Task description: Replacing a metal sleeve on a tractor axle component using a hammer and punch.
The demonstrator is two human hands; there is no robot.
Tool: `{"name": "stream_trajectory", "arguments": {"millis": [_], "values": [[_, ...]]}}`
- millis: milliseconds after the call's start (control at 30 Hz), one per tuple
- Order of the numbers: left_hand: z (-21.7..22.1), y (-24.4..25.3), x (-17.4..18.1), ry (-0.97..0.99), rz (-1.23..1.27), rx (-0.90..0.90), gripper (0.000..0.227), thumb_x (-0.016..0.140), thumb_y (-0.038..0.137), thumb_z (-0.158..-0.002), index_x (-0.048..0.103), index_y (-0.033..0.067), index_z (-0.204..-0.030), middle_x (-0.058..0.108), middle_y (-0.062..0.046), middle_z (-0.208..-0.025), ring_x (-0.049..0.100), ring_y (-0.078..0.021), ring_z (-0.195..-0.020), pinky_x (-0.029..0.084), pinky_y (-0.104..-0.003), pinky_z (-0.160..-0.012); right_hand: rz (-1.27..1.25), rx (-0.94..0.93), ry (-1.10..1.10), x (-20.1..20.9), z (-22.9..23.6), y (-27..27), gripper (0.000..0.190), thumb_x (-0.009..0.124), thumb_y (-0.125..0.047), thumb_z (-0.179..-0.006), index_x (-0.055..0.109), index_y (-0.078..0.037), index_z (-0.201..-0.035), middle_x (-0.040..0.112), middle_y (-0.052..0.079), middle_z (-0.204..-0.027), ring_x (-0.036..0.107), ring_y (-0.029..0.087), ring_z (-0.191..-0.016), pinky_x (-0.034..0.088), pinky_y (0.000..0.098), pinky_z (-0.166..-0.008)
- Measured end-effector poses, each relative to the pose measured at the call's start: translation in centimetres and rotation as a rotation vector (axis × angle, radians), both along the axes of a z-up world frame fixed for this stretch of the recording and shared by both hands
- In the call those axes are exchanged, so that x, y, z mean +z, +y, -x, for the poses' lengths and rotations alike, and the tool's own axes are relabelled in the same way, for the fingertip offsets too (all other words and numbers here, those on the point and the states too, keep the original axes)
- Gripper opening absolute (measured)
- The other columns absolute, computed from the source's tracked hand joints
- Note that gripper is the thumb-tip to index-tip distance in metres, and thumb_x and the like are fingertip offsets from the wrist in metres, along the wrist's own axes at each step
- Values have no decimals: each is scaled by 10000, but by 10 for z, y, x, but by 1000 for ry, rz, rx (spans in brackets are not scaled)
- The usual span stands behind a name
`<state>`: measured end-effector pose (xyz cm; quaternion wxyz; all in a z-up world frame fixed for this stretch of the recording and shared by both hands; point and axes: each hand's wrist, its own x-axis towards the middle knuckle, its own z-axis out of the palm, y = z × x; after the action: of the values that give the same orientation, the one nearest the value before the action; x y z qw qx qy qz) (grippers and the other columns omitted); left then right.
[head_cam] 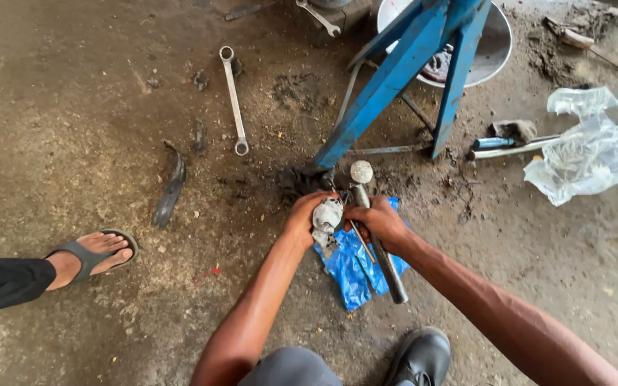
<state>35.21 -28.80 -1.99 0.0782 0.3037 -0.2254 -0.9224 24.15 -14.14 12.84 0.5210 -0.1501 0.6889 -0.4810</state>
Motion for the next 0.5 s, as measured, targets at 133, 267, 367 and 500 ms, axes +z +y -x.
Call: {"name": "stream_trajectory", "arguments": {"millis": [133, 267, 367, 500], "values": [[8, 5, 16, 38, 83, 66, 116, 693, 85, -908, 739, -8, -960, 749, -118, -880, 732, -220, -755, 602, -348, -669, -41, 2, 83, 12, 1, 7, 189, 713, -167, -876, 715, -12, -769, 684, 64, -609, 478, 108, -400, 363, 314, -363], [17, -5, 50, -152, 80, 162, 151, 653, 122, -840, 732, 23, -923, 745, -115, -850, 727, -223, -697, 602, -365, -613, -69, 13, 113, 10, 3, 24, 271, 760, -243, -902, 726, 1, -791, 686, 90, -618, 455, 118, -407, 346, 320, -374], [16, -48, 52, 91, 37, 250, 150, 683, 127, -850, 709, 11, -943, 725, -110, -860, 734, -208, -729, 631, -344, -678, -129, 30, 196, -5, 4, 41, 227, 769, -256, -903, 762, -29, -896, 716, 86, -658, 528, 95, -475, 399, 286, -444], [5, -47, 112, 126, 126, 218, 158, 760, 90, -892, 729, 24, -1032, 715, -75, -888, 685, -157, -723, 563, -298, -638, -284, 4, 157, 13, 4, 46, 230, 740, -255, -901, 726, -28, -934, 669, 79, -676, 514, 137, -459, 401, 331, -409]]}}
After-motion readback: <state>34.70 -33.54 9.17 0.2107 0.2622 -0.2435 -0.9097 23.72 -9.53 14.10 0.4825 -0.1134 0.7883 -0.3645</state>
